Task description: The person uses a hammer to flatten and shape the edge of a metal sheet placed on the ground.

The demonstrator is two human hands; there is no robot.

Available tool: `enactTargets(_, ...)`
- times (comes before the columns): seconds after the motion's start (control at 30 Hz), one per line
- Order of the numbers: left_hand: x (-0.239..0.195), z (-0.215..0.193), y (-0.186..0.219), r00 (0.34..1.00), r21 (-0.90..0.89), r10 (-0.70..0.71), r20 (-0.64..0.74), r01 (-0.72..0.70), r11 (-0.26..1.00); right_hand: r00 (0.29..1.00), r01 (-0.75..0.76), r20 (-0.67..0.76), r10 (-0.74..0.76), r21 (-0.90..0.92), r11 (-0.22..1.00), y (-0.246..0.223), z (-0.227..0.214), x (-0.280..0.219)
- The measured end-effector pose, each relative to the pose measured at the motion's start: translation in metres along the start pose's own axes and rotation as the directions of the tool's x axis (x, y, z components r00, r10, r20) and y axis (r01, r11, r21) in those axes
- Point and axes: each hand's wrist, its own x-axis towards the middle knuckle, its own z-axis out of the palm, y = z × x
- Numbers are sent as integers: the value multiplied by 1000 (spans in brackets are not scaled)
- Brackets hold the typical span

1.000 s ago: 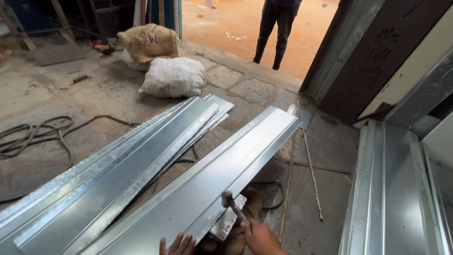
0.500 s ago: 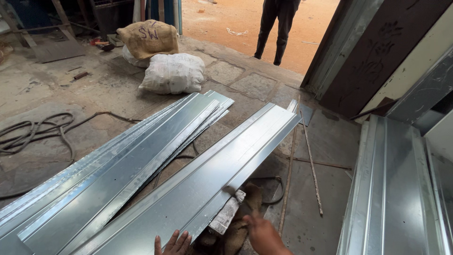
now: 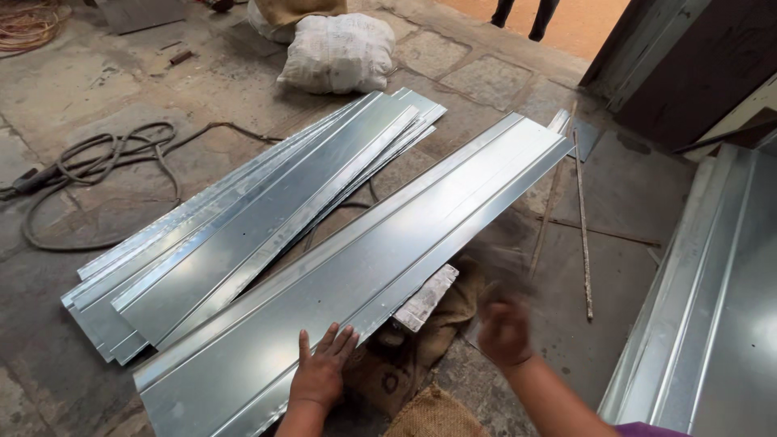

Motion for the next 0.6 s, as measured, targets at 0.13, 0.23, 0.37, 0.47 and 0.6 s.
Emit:
enactTargets(0.13, -1, -20, 2, 999, -4, -18, -29, 18, 1000, 691, -347, 159, 705, -782, 517, 13, -2, -12)
enactTargets(0.23, -11, -33, 5, 996, -19, -57, 62, 58, 998, 750, -537, 5, 662, -579, 614, -40, -22, 34)
enactTargets(0.37, -15, -57, 11, 975, 2, -70, 211, 71, 997, 928, -367, 54, 368, -20, 930, -101, -31, 87)
enactTargets(0.47, -17, -64, 13, 959, 35, -81, 272, 74, 997, 991, 111, -96, -96, 157, 981, -87, -35, 67)
enactTargets(0.6, -16, -57, 13, 959, 48, -90, 269, 80, 996, 956, 163, 291, -32, -436, 885, 2, 3, -9)
